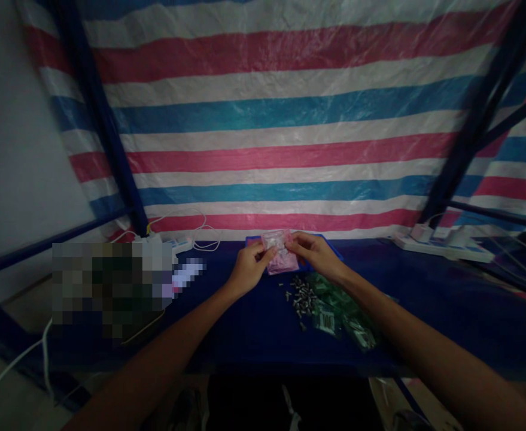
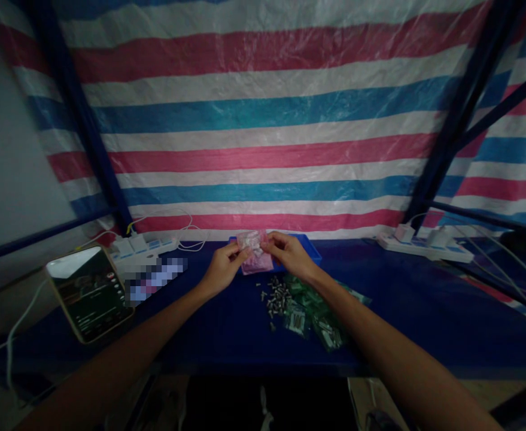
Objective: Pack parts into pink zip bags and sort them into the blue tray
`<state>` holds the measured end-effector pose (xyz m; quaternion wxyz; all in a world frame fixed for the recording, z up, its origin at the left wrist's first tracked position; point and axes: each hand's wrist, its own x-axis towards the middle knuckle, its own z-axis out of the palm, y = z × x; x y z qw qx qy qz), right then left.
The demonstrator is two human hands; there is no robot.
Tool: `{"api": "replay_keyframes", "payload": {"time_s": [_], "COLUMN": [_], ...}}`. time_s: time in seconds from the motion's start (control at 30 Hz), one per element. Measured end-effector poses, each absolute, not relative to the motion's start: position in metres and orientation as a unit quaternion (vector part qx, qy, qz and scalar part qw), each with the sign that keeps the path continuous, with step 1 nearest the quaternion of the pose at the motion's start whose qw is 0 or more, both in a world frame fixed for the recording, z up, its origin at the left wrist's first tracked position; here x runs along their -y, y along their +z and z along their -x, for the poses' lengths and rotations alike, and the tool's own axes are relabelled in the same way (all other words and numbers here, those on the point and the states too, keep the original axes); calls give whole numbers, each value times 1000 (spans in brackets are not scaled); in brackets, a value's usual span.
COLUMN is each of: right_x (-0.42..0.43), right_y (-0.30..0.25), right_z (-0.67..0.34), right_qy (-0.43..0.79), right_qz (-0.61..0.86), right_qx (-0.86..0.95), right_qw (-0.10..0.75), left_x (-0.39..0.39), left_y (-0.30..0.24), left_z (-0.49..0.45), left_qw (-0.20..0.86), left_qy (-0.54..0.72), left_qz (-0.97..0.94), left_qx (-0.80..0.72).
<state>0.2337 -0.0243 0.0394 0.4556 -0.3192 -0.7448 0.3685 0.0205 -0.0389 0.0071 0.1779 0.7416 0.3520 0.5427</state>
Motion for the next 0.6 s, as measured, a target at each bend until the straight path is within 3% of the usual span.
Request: {"api": "replay_keyframes", "payload": {"time_s": [0.27,0.6], "right_x": [27,26], "right_y": [42,47], "right_z": [-234,-237], "right_qy": [403,480], "right_qz": [335,334], "right_qx": [672,621], "right_qw": [523,522], "left_x": [46,52], "left_y": [16,18], "left_z": [-16,-14], "left_qw": [75,82], "left_qy": [578,537], "left_qz": [-744,-773], "left_qx": [-326,-328]}}
